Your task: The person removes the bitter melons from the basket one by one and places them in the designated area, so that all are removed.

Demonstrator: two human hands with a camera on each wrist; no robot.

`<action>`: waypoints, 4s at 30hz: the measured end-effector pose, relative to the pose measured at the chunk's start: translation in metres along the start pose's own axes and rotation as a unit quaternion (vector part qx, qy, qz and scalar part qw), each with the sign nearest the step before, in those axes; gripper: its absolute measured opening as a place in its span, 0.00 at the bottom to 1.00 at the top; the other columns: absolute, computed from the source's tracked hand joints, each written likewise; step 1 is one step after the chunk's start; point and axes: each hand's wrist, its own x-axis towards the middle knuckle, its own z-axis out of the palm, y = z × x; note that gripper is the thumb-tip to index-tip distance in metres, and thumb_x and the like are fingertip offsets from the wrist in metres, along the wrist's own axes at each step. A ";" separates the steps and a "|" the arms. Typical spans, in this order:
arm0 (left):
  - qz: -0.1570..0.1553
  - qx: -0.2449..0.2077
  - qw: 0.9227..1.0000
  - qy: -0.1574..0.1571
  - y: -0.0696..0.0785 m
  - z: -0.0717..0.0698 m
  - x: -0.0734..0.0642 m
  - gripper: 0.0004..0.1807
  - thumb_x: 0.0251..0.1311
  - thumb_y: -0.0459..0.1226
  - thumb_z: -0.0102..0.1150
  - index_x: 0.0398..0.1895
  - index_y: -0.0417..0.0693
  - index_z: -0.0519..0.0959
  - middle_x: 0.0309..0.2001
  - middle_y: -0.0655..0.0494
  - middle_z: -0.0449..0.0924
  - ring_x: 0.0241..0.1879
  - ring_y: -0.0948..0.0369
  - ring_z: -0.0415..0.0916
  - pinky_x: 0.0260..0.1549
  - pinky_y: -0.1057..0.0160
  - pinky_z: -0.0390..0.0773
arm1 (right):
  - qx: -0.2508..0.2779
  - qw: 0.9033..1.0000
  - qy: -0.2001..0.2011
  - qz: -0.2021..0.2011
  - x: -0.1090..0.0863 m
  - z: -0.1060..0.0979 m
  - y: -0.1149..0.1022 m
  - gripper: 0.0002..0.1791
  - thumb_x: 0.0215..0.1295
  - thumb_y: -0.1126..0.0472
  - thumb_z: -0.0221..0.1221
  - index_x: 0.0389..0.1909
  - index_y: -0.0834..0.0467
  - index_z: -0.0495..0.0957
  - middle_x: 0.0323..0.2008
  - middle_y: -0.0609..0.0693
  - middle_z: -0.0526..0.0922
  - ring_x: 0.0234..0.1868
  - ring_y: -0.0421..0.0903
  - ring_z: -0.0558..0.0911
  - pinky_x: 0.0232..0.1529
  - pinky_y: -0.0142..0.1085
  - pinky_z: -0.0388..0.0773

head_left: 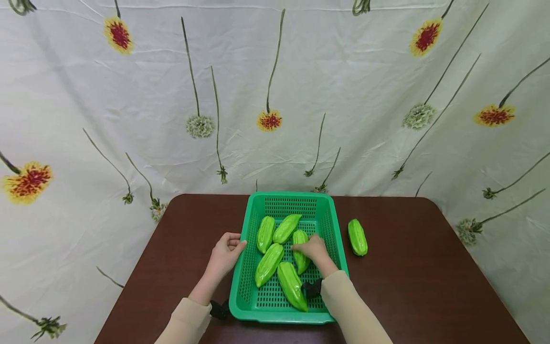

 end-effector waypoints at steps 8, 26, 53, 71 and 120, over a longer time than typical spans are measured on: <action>-0.002 -0.001 1.000 0.000 -0.001 0.001 0.000 0.18 0.68 0.37 0.58 0.55 0.35 0.73 0.44 0.41 0.79 0.40 0.53 0.79 0.37 0.58 0.78 | 0.028 0.999 0.017 -0.007 0.002 -0.002 -0.003 0.29 0.58 0.54 0.69 0.51 0.70 0.72 0.49 0.66 0.74 0.46 0.58 0.77 0.43 0.48 0.78; 0.001 0.006 1.000 0.004 0.000 0.001 0.002 0.18 0.69 0.38 0.57 0.56 0.36 0.73 0.45 0.41 0.78 0.43 0.50 0.78 0.38 0.56 0.79 | 0.085 0.992 0.064 -0.063 -0.006 -0.039 -0.035 0.35 0.60 0.56 0.66 0.63 0.68 0.64 0.58 0.67 0.68 0.53 0.60 0.74 0.49 0.52 0.77; -0.005 0.014 1.000 -0.002 -0.002 -0.002 0.002 0.18 0.69 0.38 0.57 0.56 0.35 0.73 0.46 0.40 0.78 0.42 0.51 0.79 0.37 0.56 0.79 | 0.170 0.974 0.132 -0.069 -0.009 -0.142 -0.008 0.39 0.66 0.56 0.61 0.72 0.67 0.56 0.64 0.67 0.61 0.60 0.60 0.68 0.58 0.53 0.71; -0.002 0.018 1.000 -0.001 -0.003 -0.002 0.002 0.18 0.69 0.37 0.56 0.56 0.35 0.73 0.46 0.39 0.78 0.43 0.50 0.79 0.38 0.55 0.79 | 0.147 0.971 0.187 -0.016 -0.003 -0.164 0.053 0.39 0.66 0.56 0.60 0.73 0.67 0.56 0.66 0.69 0.60 0.62 0.64 0.66 0.59 0.55 0.70; -0.003 0.004 1.000 0.012 -0.002 0.003 0.000 0.18 0.68 0.37 0.58 0.56 0.36 0.74 0.45 0.43 0.78 0.41 0.54 0.78 0.37 0.60 0.78 | 0.008 0.993 0.117 -0.004 0.028 -0.128 0.126 0.38 0.72 0.53 0.52 0.71 0.74 0.54 0.67 0.76 0.60 0.65 0.71 0.65 0.62 0.60 0.67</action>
